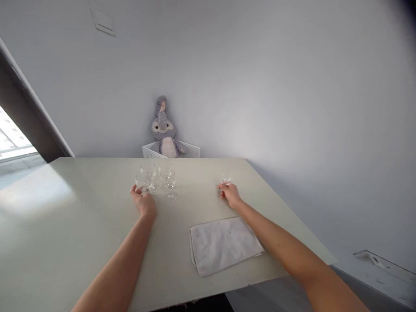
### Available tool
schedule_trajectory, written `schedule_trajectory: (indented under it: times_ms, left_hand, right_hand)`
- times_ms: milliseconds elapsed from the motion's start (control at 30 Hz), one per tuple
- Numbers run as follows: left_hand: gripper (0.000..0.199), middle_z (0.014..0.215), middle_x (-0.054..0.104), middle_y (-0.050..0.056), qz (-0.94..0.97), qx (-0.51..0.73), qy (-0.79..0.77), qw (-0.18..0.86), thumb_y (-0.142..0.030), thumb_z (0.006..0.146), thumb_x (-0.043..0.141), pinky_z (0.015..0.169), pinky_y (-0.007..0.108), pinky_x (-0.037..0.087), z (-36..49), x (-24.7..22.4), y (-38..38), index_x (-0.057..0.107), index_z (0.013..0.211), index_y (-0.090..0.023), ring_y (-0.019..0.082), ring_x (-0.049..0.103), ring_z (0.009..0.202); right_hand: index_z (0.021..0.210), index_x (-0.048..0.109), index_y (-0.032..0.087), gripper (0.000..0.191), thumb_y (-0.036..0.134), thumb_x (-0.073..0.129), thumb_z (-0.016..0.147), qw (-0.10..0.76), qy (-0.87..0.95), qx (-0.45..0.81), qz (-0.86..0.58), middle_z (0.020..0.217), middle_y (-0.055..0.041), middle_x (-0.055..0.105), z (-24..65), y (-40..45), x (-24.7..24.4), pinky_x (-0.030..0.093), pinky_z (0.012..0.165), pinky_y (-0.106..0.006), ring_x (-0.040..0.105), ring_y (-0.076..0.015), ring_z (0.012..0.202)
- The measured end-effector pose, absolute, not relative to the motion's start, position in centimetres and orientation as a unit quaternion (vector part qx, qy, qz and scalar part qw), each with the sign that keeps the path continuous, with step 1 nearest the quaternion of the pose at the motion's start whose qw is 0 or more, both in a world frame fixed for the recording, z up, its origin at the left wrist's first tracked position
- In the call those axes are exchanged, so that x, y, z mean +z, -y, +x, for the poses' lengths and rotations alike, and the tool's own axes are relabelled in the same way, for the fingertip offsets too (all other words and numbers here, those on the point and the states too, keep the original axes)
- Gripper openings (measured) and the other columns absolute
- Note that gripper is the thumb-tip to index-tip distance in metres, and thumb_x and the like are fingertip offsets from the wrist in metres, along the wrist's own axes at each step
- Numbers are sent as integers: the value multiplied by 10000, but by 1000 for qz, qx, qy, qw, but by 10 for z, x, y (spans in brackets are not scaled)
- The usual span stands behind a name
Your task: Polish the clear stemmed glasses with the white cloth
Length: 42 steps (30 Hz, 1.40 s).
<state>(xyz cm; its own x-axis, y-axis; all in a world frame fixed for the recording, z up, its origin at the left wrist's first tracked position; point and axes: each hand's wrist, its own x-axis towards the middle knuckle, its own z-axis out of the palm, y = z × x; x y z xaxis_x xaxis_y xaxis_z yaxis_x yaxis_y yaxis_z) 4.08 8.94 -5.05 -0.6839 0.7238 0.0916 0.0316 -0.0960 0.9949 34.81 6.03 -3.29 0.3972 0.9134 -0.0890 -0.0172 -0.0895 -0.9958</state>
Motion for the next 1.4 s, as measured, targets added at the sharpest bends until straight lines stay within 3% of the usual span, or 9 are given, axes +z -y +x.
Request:
schedule_trajectory:
  times_ms: [200,400,567,867,1000,1133,1233,1333,1400]
  left_hand:
    - [563,1010,487,29,241,684,-642,248,-36,613,414,684,252,421,40,-46,-86,375,1125,-265,142,514,914]
    - [512,957,499,26,237,691,-641,237,-30,618,424,752,275,413,38,-45,-84,404,1083,-245,143,508,946]
    - [493,953,496,33,230,698,-638,230,-17,623,412,761,280,415,38,-42,-85,412,1069,-225,138,513,924]
    - [454,924,488,23,232,697,-642,220,-55,645,423,796,292,408,38,-46,-89,423,1063,-229,132,512,884]
    - [480,918,485,18,233,698,-640,220,-49,623,421,783,279,414,38,-47,-89,417,1064,-236,130,515,888]
    - [514,909,473,14,233,701,-636,224,-42,599,410,781,276,420,38,-45,-87,397,1073,-240,133,509,923]
    - [515,900,468,10,217,710,-632,222,-52,595,404,804,289,416,36,-43,-85,390,1072,-246,131,505,918]
    - [483,898,472,9,185,715,-634,228,-77,608,399,798,310,422,33,-39,-86,388,1056,-256,132,513,879]
    - [437,892,473,13,154,710,-645,237,-105,631,388,777,328,431,29,-35,-87,383,1039,-261,139,519,855]
  right_hand:
    - [835,558,152,194,228,637,676,437,492,544,-520,719,-22,650,246,-24,-41,457,368,-216,489,-70,388]
    - [958,569,161,214,249,565,763,277,647,522,-481,440,66,498,193,-34,-36,404,375,-183,478,-80,351]
    - [962,591,181,207,239,562,765,267,699,452,-485,491,58,511,174,-55,-34,403,389,-193,474,-78,363]
    - [966,622,200,263,169,592,707,298,712,438,-460,852,-15,629,160,-72,-37,454,438,-196,549,-97,555]
    - [985,620,207,321,117,580,680,315,729,389,-467,936,-17,607,172,-59,-23,474,540,-210,546,-79,563]
    - [928,648,223,235,161,534,733,316,758,354,-447,943,-11,620,220,-15,-1,466,669,-231,567,-109,709]
    - [936,666,265,224,237,507,780,210,784,431,-393,899,-6,659,277,25,19,464,697,-250,594,-134,762]
    - [1019,648,299,260,308,501,805,123,798,469,-358,1097,-21,620,327,57,32,428,832,-277,566,-163,995]
    - [1098,603,328,301,357,487,822,80,812,457,-353,1203,-13,561,347,73,33,334,961,-301,450,-165,1169]
